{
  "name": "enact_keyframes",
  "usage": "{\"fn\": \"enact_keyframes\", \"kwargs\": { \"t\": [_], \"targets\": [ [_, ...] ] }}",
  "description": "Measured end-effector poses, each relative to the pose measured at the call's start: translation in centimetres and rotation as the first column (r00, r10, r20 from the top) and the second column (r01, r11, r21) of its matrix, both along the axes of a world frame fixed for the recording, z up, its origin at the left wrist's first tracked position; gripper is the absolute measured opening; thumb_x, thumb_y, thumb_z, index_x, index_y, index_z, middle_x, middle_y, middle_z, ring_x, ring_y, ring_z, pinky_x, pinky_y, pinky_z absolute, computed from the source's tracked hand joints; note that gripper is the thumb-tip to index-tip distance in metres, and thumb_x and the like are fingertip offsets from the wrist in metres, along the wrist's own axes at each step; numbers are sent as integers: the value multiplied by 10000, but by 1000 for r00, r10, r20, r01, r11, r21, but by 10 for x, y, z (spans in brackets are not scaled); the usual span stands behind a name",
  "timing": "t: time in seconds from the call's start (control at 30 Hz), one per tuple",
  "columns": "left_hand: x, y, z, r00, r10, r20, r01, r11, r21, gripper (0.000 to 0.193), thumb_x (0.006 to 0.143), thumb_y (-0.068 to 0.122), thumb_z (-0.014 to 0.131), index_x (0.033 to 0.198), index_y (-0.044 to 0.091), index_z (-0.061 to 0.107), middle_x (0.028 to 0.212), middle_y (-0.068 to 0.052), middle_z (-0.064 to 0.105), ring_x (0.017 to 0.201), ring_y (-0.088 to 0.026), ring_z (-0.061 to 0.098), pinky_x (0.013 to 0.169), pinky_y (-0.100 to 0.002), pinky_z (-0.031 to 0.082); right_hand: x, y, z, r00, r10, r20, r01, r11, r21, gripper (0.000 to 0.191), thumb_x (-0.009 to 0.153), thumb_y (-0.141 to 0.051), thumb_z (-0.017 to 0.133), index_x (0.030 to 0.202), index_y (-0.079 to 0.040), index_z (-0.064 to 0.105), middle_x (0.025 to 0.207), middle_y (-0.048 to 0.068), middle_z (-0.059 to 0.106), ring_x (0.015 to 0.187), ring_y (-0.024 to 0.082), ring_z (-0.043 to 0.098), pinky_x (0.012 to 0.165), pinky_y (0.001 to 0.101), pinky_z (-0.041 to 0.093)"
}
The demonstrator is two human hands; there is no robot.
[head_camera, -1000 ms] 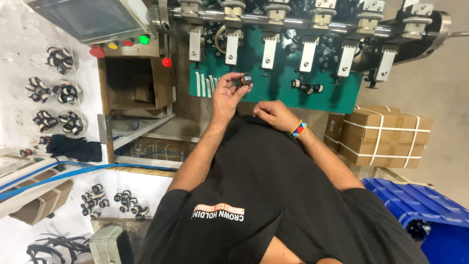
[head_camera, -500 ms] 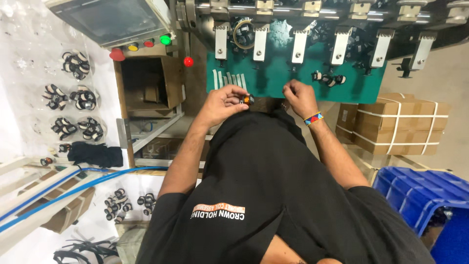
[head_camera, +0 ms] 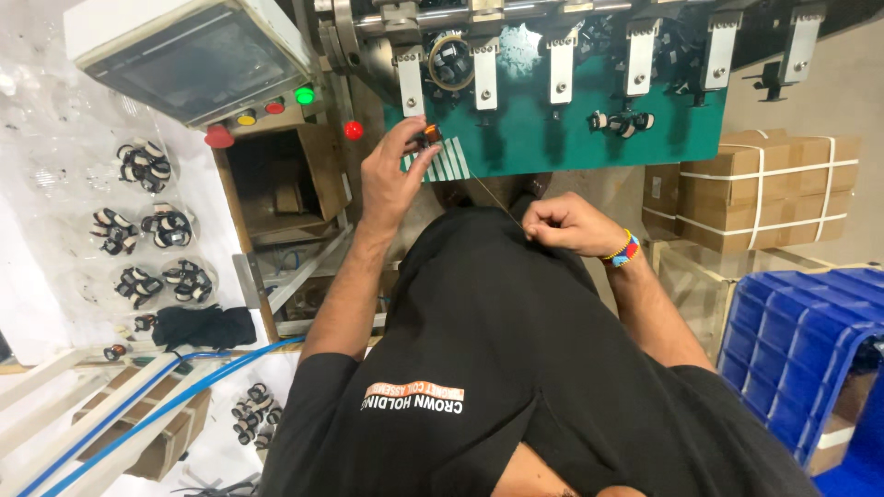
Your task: The person sits at a multi-station bench machine, picks up small black cylindrical components, fits them into the machine's stations, and pulls a red-handled lever to cycle the machine. They use scissors to trim material at the stations and place finished components aside.
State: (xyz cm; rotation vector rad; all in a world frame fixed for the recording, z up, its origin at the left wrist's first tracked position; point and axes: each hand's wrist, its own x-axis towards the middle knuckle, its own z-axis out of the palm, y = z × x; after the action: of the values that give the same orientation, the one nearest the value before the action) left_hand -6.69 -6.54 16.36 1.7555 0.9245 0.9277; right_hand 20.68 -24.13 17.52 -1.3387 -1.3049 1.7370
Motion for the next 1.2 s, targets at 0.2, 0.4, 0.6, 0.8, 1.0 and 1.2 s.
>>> {"fn": "enact_keyframes", "kwargs": {
  "t": [0.2,0.4,0.6,0.8,1.0,1.2],
  "targets": [
    [13,-10,-4,905,4,425,247,808,-535,357,952,-22,750,1278,-20,605,1214,-119,712,1064,-170,727,930,-316,614,1,5,-21,956,-88,278,89,996,8,170,916,-189,635,869,-29,664,681,-2,616,632,66,513,589,267,444],
    [15,-23,-4,772,-442,457,617,349,-706,321,919,36,771,1211,-38,661,1073,-87,734,956,-137,726,851,-280,602,8,47,-39,860,-333,387,259,938,231,188,967,-185,648,921,-4,667,704,30,612,625,69,527,579,270,450],
    [44,-36,-19,914,-392,-107,268,779,-567,355,866,89,836,1177,-4,694,995,-69,715,793,-92,691,719,-241,573,14,37,10,890,-423,169,380,894,237,137,985,-124,641,919,-7,666,716,18,592,628,44,499,550,258,410],
    [72,-32,-30,979,-18,201,139,783,-607,400,912,38,786,1282,-2,640,1136,-94,724,903,-101,711,794,-252,587,-1,10,30,938,-198,286,114,952,284,109,914,-133,688,914,-24,686,663,56,593,573,110,557,558,291,457],
    [92,-40,-33,826,84,558,373,660,-652,406,957,-31,727,1315,-8,538,1245,-123,638,1072,-213,727,944,-360,631,6,12,17,946,-185,265,120,962,245,114,930,-151,680,916,-38,686,660,71,611,575,151,575,568,316,469],
    [98,-59,-36,808,273,522,333,519,-787,404,959,57,698,1309,29,498,1201,-115,621,801,-131,667,645,-260,550,3,32,-23,970,-70,231,-10,945,326,156,971,-192,682,949,-38,685,730,79,661,605,172,622,606,315,496]
  ]
}}
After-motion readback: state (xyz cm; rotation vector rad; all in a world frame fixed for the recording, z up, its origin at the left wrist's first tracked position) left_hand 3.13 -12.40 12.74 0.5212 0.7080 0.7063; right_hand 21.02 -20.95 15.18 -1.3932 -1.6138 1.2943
